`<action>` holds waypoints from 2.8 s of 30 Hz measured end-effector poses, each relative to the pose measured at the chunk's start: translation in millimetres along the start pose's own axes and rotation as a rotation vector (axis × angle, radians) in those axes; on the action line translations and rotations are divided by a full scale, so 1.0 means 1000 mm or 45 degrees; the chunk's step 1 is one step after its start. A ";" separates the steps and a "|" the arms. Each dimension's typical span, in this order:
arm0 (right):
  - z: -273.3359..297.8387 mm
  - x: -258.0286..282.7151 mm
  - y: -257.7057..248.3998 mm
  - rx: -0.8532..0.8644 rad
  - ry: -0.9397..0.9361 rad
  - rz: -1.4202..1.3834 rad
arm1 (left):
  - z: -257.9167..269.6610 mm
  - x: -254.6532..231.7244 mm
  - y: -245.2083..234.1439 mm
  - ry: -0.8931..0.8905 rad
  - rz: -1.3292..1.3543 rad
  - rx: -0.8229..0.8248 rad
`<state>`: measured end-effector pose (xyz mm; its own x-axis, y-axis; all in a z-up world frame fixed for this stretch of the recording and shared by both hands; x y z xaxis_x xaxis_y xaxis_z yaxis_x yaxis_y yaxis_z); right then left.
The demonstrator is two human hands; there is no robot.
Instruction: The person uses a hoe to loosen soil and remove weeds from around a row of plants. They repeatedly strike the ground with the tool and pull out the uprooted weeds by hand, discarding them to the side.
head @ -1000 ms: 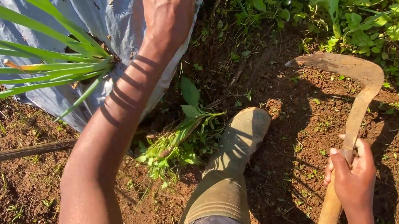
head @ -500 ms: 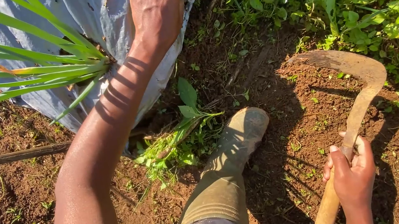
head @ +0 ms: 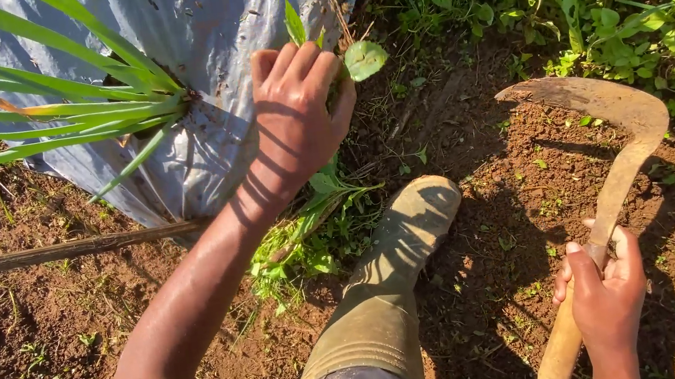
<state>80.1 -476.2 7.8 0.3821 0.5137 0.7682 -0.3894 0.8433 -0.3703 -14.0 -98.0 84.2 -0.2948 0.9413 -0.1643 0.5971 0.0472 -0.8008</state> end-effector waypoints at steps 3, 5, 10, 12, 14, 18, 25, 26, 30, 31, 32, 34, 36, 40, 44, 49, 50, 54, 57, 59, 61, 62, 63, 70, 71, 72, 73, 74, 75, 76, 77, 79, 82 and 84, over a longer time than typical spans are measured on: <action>0.000 -0.002 -0.002 -0.003 -0.004 -0.013 | 0.024 -0.015 -0.006 -0.042 0.076 0.023; 0.000 -0.004 -0.003 -0.003 0.004 -0.011 | 0.048 -0.018 -0.009 -0.108 0.107 0.001; 0.000 -0.005 -0.008 0.005 -0.060 -0.026 | 0.119 -0.015 -0.003 0.008 0.134 0.273; -0.002 -0.002 -0.006 0.007 -0.075 -0.050 | 0.154 0.004 0.014 -0.097 0.068 0.579; 0.001 -0.002 -0.008 0.020 -0.069 -0.051 | 0.175 0.006 0.014 -0.220 0.009 0.910; -0.002 -0.002 -0.008 -0.003 -0.096 -0.035 | 0.145 -0.010 -0.003 -0.142 0.115 0.479; -0.001 0.002 0.007 0.121 0.122 -0.053 | 0.195 -0.015 0.050 -0.023 0.187 0.716; -0.005 0.008 0.013 0.111 0.122 -0.056 | 0.199 -0.016 0.050 -0.015 0.194 0.714; -0.025 0.030 0.043 0.199 0.153 -0.012 | 0.208 -0.026 0.046 -0.011 0.307 0.690; -0.032 0.037 0.051 0.207 0.098 -0.044 | 0.208 -0.026 0.047 -0.077 0.326 0.737; -0.043 0.033 0.061 0.202 0.101 -0.045 | 0.213 -0.023 0.052 -0.073 0.329 0.739; -0.062 0.041 0.078 0.192 -0.386 -0.229 | 0.228 -0.015 0.064 -0.173 0.200 0.838; -0.070 0.048 0.100 0.231 -0.306 -0.222 | 0.225 -0.013 0.060 -0.236 0.269 0.763; -0.064 0.040 0.111 0.510 0.074 0.350 | 0.191 -0.027 0.029 -0.124 0.203 0.494; -0.042 0.059 0.082 0.613 0.154 0.765 | 0.173 -0.037 0.028 0.055 0.070 0.327; -0.034 0.035 0.069 0.864 0.079 1.045 | 0.164 -0.053 0.071 0.135 0.152 0.840; -0.032 0.044 0.071 0.867 0.074 1.048 | 0.166 -0.050 0.080 0.131 0.149 0.838; -0.024 0.063 0.066 0.823 0.219 0.988 | 0.190 -0.047 0.102 0.211 0.192 0.954; -0.034 0.061 0.063 0.779 0.249 0.831 | 0.193 -0.044 0.098 0.179 0.204 0.952; -0.040 0.061 0.065 0.757 0.243 0.755 | 0.195 -0.042 0.093 0.179 0.197 0.954; -0.045 0.067 0.065 0.635 0.184 0.686 | 0.199 -0.038 0.091 0.121 0.238 0.928; -0.045 0.073 0.069 0.641 0.188 0.685 | 0.202 -0.036 0.092 0.118 0.235 0.934; -0.048 0.082 0.070 0.493 0.190 0.640 | 0.202 -0.036 0.092 0.163 0.289 0.837; -0.067 0.061 0.106 0.339 -0.035 0.100 | 0.204 -0.033 0.092 0.033 0.352 0.832; -0.060 0.065 0.103 0.334 -0.036 0.095 | 0.201 -0.036 0.090 0.040 0.353 0.831; -0.051 0.062 0.104 0.500 0.046 0.410 | 0.197 -0.038 0.088 0.022 0.391 0.822; -0.041 0.059 0.102 0.661 0.136 0.731 | 0.194 -0.041 0.085 -0.002 0.434 0.814; -0.040 0.056 0.096 0.657 0.138 0.733 | 0.186 -0.041 0.083 -0.001 0.439 0.814; -0.036 0.050 0.090 0.777 0.159 0.865 | 0.178 -0.044 0.079 0.035 0.433 0.813; -0.032 0.043 0.084 0.897 0.180 0.998 | 0.171 -0.047 0.076 0.070 0.428 0.811; -0.024 0.046 0.081 0.894 0.189 1.001 | 0.170 -0.048 0.078 0.069 0.437 0.814; -0.011 0.054 0.076 0.891 0.171 1.103 | 0.167 -0.050 0.085 0.189 0.348 0.876; -0.011 0.070 0.073 0.844 0.206 1.038 | 0.163 -0.054 0.088 0.200 0.278 0.840; -0.012 0.078 0.074 0.826 0.232 0.989 | 0.171 -0.046 0.094 0.140 0.263 0.839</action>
<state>91.3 -372.1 33.8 -0.0683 0.9428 0.3263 -0.9405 0.0483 -0.3364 -71.8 -194.3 -82.3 -0.1263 0.9391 -0.3195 0.0453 -0.3162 -0.9476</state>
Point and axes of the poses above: each hand's wrist, its own z-axis away from the middle knuckle, its own y-axis out of the palm, x = y × z, the point moved 4 cm from there along -z, towards the middle knuckle, and after that the axes turned 7 degrees about -x, right-handed, at the moved point
